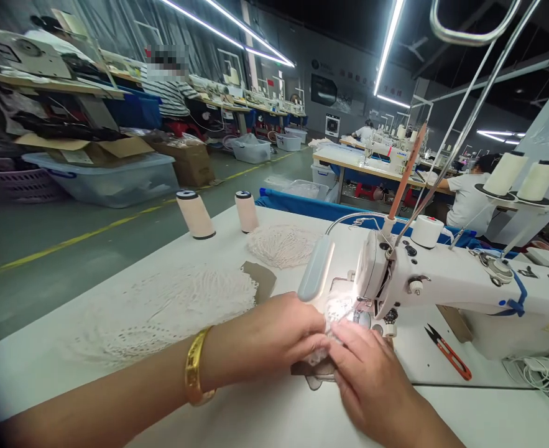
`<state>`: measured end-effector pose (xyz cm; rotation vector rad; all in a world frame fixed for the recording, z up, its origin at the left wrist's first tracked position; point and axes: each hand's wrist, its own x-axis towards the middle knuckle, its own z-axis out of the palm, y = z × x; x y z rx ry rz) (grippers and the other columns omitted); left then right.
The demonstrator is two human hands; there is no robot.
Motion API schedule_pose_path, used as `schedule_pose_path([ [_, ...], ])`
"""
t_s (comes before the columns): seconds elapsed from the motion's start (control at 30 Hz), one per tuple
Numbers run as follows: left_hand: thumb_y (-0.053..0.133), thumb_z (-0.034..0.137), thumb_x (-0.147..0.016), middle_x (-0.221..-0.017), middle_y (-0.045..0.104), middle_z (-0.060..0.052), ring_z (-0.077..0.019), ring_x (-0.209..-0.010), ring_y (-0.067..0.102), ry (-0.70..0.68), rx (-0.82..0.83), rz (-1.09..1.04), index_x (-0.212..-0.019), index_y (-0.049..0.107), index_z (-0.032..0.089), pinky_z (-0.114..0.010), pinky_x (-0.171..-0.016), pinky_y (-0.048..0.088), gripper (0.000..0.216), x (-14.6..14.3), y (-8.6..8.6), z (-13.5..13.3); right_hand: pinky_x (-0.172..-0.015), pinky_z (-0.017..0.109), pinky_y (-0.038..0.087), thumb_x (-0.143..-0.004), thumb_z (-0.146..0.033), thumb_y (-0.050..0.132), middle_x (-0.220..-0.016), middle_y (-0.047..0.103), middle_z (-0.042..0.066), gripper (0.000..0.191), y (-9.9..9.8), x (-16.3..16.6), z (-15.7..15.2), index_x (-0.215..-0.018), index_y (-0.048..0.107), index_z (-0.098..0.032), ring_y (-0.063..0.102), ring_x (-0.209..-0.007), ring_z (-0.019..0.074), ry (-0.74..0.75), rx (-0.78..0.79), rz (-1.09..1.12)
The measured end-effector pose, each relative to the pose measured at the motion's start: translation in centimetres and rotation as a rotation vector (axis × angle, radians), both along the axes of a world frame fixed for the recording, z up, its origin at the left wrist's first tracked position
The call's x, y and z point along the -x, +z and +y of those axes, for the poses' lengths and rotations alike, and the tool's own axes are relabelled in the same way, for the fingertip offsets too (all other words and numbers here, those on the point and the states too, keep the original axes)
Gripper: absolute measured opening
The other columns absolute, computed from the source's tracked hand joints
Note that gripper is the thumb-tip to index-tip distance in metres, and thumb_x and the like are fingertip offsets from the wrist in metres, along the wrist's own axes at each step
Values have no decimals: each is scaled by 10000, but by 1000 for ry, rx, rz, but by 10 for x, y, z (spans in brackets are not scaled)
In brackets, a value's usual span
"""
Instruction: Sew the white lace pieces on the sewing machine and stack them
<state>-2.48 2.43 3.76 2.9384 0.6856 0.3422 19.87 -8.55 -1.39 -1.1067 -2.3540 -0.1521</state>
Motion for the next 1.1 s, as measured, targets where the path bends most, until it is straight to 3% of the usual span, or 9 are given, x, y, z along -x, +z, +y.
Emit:
schedule_pose_path([
  [0.07,623,224,-947,-630,601,-5,-177,-572,536,85,29,1,-679,595,190,-306,-601,376,272,4,8,6,-1087,487,553,-964,-88,525,-1395,707,128,508,2,5,-2,-1460,546,-199,625,-1337,285,79,28,-14],
  [0.17,690,241,-874,-877,699,-67,-243,-792,632,237,103,97,-820,638,178,-331,-681,443,98,5,15,12,-1056,458,557,-985,-116,541,-1235,772,117,402,-1,7,-1,-1380,592,-178,701,-1187,257,204,-5,16],
  [0.3,764,354,-850,-1098,703,-113,-298,-992,648,287,215,159,-1010,654,171,-369,-796,494,267,-2,15,10,-889,353,579,-1072,-155,530,-1093,788,105,240,-8,8,-3,-1291,629,-153,719,-1005,211,295,-76,39],
  [0.43,689,229,-857,-924,660,-40,-217,-801,597,273,249,53,-871,613,192,-314,-684,435,85,-8,4,3,-796,319,537,-1103,-194,546,-1021,791,46,150,-7,11,-10,-1208,653,-200,696,-884,174,340,1,8],
  [0.57,583,109,-862,-832,622,-6,-158,-678,521,113,265,-94,-771,563,193,-294,-630,381,125,-13,-12,-1,-721,297,511,-1134,-315,509,-917,777,12,167,-2,8,-17,-1233,623,-245,675,-797,163,403,123,104],
  [0.63,559,88,-864,-827,617,-12,-161,-702,532,38,232,-175,-770,551,193,-291,-638,393,141,-16,-19,-4,-705,283,519,-1131,-377,490,-882,746,4,195,-1,3,-19,-1239,608,-265,665,-768,164,303,181,274],
  [0.8,516,77,-907,-786,591,-5,-157,-690,516,-97,115,-402,-807,536,199,-285,-619,424,159,-20,-26,-12,-808,326,551,-1024,-411,656,-1112,697,51,291,-1,-8,-17,-1271,588,-273,668,-968,225,-244,271,443],
  [0.9,487,91,-965,-804,604,-11,-159,-703,519,-138,27,-480,-811,530,200,-293,-631,446,194,-22,-28,-18,-762,309,515,-1041,-320,594,-989,680,22,90,-2,-6,-13,-1106,625,-264,641,-896,211,-282,316,424],
  [1.1,478,93,-1016,-990,668,-42,-189,-839,556,-167,-94,-569,-980,612,192,-336,-739,483,171,-27,-33,-25,-674,267,428,-1057,-222,499,-817,600,-24,182,-2,0,-9,-878,526,-247,557,-754,166,-229,218,410],
])
